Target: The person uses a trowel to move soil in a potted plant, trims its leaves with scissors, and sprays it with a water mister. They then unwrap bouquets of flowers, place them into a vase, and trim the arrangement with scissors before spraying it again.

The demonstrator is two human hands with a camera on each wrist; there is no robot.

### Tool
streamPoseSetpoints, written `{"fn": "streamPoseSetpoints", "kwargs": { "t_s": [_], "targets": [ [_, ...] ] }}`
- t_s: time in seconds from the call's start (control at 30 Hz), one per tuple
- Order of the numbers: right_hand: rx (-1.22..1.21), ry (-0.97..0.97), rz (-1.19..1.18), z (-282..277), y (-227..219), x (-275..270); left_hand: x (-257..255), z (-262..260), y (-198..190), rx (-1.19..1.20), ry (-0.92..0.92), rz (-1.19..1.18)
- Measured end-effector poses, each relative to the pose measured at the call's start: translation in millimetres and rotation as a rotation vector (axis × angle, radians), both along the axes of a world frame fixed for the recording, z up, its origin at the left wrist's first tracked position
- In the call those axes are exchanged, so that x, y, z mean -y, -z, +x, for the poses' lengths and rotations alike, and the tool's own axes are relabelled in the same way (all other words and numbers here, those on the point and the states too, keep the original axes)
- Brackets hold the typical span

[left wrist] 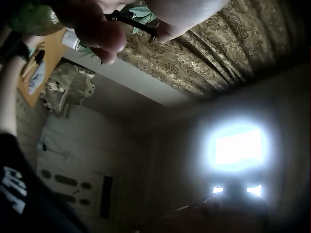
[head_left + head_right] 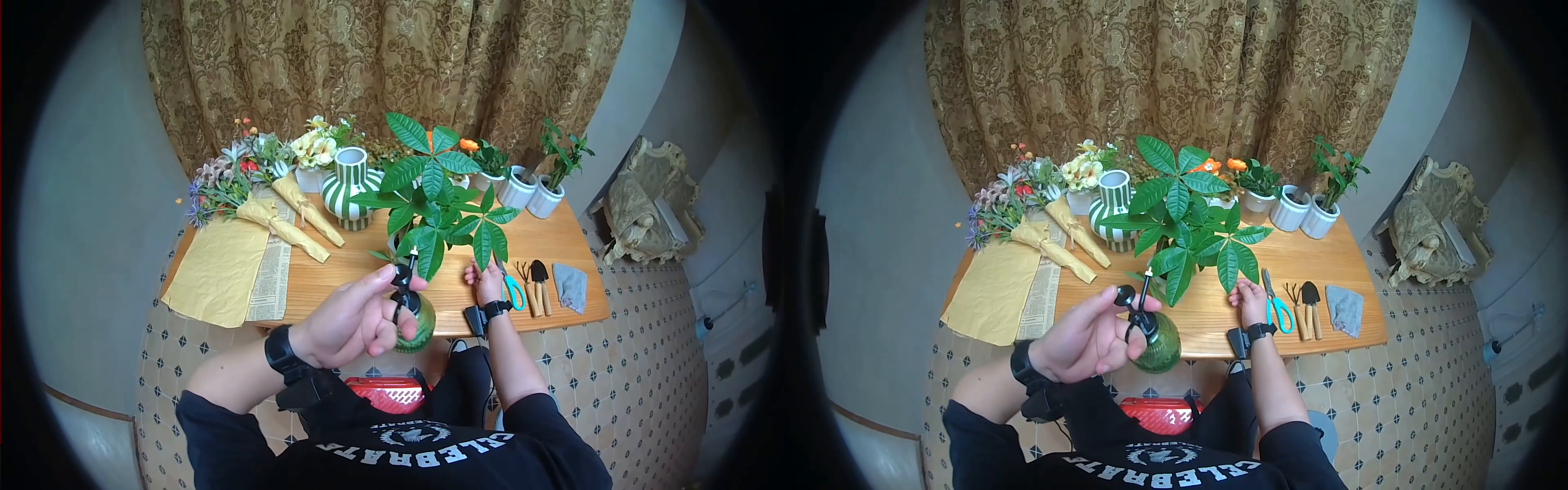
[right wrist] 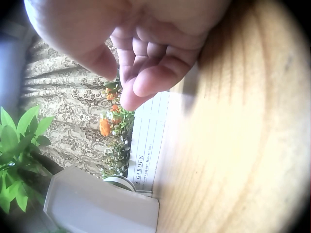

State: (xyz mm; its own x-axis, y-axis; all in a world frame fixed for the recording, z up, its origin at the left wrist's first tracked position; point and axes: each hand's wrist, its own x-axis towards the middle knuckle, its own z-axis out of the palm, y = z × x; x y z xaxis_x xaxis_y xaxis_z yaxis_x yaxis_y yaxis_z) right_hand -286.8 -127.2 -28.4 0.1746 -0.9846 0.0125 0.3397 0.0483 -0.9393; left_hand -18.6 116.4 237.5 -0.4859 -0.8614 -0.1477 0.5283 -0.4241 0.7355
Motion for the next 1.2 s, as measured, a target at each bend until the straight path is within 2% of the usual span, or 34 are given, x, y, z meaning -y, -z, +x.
{"fn": "streamPoseSetpoints", "kwargs": {
  "t_s": [0.33,0.47,0.63,0.73,0.97,1.2],
  "targets": [
    [-0.015,0.020,0.012,2,-4,-2,1,-24,21,-0.280,0.031,0.045],
    [-0.025,0.032,0.022,4,-8,-5,5,-39,29,-0.297,0.103,0.032],
    [-0.010,0.004,0.016,0,-1,-1,8,-57,31,-0.191,0.018,0.140],
    [-0.006,0.003,0.015,-1,-1,0,9,-55,40,-0.159,-0.009,0.162],
    [-0.002,0.003,0.004,0,-1,0,8,-36,51,-0.384,-0.021,0.098],
    [-0.010,0.005,0.007,1,0,0,-1,-15,50,-0.449,-0.122,-0.015]
  ]
}}
